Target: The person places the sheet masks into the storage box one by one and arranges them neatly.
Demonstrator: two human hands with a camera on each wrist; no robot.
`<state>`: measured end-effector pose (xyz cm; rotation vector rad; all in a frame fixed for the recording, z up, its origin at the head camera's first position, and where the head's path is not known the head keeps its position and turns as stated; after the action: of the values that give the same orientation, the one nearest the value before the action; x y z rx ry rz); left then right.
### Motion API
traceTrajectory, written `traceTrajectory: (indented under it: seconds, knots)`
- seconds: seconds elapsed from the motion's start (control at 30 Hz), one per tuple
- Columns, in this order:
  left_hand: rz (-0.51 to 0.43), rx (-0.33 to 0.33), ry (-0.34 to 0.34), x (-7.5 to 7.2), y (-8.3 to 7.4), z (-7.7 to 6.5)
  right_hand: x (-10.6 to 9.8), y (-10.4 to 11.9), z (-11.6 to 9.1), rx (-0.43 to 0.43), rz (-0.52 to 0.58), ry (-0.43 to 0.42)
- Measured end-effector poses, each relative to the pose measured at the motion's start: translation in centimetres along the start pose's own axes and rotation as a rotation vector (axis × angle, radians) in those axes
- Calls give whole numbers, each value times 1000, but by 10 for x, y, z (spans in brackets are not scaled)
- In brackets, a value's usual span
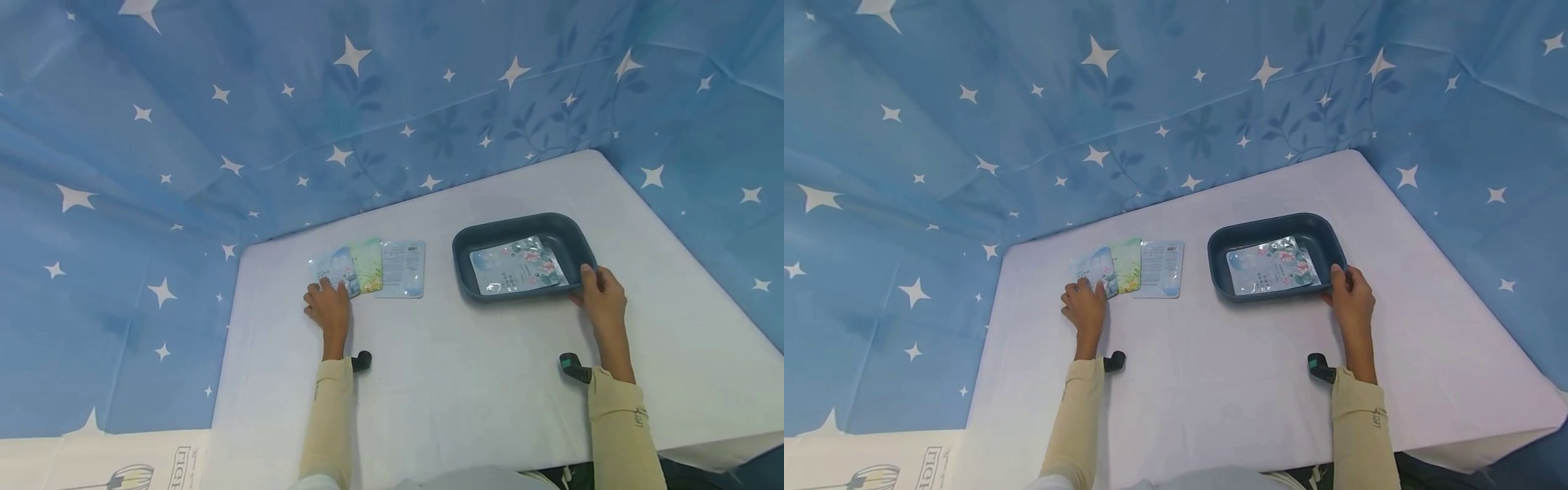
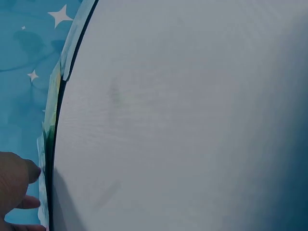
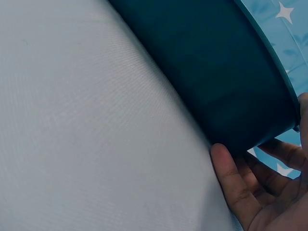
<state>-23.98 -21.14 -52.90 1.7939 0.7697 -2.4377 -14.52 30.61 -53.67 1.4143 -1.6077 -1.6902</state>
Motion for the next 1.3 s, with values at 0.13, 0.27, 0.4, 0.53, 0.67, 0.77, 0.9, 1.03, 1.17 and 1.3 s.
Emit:
traceTrajectory:
  seconds: [0.13,0.27,0.4,0.53,0.67,0.77,0.9,1.03,1.17,1.3]
  knots:
    - [7,-41,20,0,3,3,0,-1,0,-4,-2,-4]
    - [-7,-83,55,0,6,7,0,-1,0,0,-2,0]
    - [-20,-119,105,0,8,9,0,1,0,-10,3,4]
    - [-54,-146,135,-1,8,10,0,2,0,-23,-3,-2]
    - [-107,-161,143,-2,10,12,0,1,1,-27,-3,-2]
    - [-140,-156,135,-4,11,13,0,1,2,-17,8,3]
    - [-169,-147,124,-6,11,13,0,0,1,3,12,8]
    - [-174,-159,118,-8,14,14,0,1,1,1,12,0]
    - [-189,-184,99,-10,17,15,0,1,0,2,23,-14]
    - [-210,-200,97,-11,20,17,0,1,0,-4,21,-4]
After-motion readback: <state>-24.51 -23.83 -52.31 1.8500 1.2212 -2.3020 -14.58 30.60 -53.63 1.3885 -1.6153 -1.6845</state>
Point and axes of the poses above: each hand's wrist, its own z-axis towards the middle knuckle, its own x-axis out of the palm, y = z × x, the point moved 5 cm from there along z, towards the middle knuckle, and after that the axes turned 1 degree about z, right-handed, at the moved point
